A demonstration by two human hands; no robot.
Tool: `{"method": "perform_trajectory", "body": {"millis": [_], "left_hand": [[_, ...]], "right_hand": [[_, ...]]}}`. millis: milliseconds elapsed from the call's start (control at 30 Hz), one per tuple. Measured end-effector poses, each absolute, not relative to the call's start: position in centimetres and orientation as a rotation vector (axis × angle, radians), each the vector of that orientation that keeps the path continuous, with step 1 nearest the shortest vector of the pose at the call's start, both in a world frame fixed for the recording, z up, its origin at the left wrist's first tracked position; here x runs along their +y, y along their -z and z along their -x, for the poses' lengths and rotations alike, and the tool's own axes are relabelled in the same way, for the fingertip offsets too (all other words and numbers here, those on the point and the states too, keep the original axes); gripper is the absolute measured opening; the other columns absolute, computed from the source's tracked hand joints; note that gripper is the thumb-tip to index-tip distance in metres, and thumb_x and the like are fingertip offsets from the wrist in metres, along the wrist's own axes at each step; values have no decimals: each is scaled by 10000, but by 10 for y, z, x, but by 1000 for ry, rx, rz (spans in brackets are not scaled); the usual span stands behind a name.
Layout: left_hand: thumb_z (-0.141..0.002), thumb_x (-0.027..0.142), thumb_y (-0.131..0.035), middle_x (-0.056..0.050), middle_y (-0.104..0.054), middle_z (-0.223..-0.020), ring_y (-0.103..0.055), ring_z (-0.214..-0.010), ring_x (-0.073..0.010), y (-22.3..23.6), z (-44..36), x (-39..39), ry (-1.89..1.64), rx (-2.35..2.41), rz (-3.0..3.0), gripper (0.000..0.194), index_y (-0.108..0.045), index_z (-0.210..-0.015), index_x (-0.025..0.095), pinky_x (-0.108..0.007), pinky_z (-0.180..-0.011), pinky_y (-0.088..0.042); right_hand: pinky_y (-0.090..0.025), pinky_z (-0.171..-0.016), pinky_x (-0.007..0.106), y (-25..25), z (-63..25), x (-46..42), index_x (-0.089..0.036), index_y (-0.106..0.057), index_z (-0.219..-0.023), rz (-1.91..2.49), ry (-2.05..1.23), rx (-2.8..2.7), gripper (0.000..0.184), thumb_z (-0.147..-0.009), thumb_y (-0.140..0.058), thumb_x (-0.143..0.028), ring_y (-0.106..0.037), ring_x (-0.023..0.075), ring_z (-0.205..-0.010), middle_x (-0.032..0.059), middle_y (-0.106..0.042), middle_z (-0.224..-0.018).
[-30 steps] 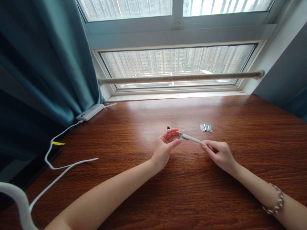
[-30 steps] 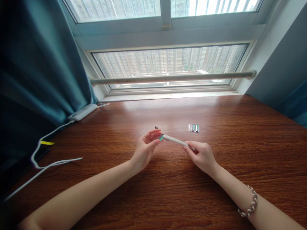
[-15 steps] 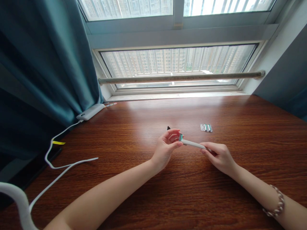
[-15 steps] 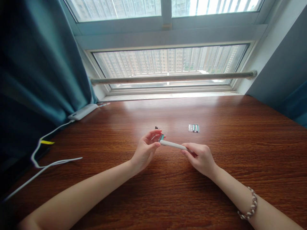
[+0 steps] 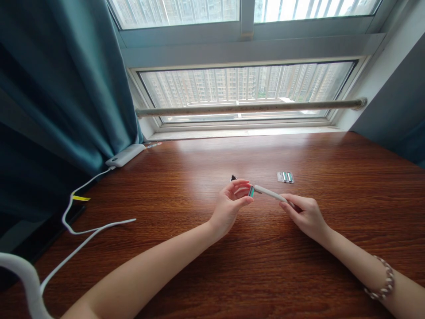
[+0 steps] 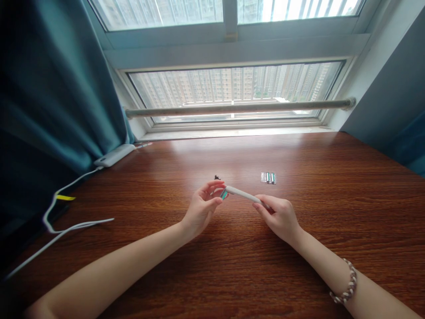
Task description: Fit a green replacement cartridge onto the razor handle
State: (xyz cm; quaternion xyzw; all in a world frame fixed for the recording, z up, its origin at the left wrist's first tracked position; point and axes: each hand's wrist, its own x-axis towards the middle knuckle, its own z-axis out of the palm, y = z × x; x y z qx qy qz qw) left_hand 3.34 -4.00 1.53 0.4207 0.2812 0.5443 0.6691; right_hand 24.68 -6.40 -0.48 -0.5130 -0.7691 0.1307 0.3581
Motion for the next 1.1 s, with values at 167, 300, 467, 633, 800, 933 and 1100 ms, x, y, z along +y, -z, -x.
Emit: {"method": "perform_trajectory", "body": {"millis": [167,300,467,633,800,933,1100], "left_hand": [[-594,101,-705,-18,-611,-895,-572,-895,-158,-13,-33,-40,-1227,615,-961,357,-592,-919,196,-308,-834,-417],[-604,89,-698,-24,-605,-908,-567,-910,-164,-12,-33,-39,-1217,621,-972,358,-582,-927,192,-303,-817,-429],[-551,78,-725,-20,-609,-886,-573,-882,-163,-13,-33,-39,-1218,658,-974,391,-586,-900,186,-281,-774,-448],[-552,91,-727,-16,-608,-878,-575,-871,-166,-16,-32,-39,-1206,654,-988,418,-586,-928,204,-282,-747,-453],[-582,87,-711,-20,-602,-897,-567,-871,-152,-14,-32,-39,-1222,652,-1023,401,-580,-944,200,-262,-737,-460],[-606,99,-699,-31,-600,-916,-567,-872,-156,-14,-31,-40,-1214,664,-1045,396,-568,-968,194,-280,-755,-465],[-589,87,-708,-17,-602,-896,-579,-864,-155,-14,-31,-39,-1221,660,-1049,409,-574,-959,198,-289,-777,-463]], "right_hand": [[-344,-507,192,5,-246,-65,-177,-643,-867,1349,-313,-1991,240,-828,-468,-336,-450,83,-487,-12,-562,-590],[-346,-499,192,4,-246,-65,-172,-642,-885,1312,-308,-2012,244,-824,-470,-335,-452,85,-475,-8,-570,-588],[-348,-512,194,3,-246,-65,-184,-646,-883,1380,-270,-1984,248,-824,-469,-347,-475,92,-492,-8,-583,-599],[-352,-546,188,3,-246,-67,-186,-634,-928,1296,-303,-2046,238,-828,-470,-329,-482,81,-511,-14,-594,-645],[-331,-511,196,3,-246,-66,-187,-647,-891,1410,-232,-1960,251,-826,-473,-354,-472,87,-490,-16,-572,-585],[-350,-544,199,3,-247,-67,-191,-635,-928,1317,-246,-2037,234,-824,-478,-331,-480,89,-508,-9,-594,-634],[-340,-530,201,3,-246,-67,-190,-638,-894,1384,-214,-1976,222,-824,-483,-333,-475,89,-503,-14,-580,-610]]}}
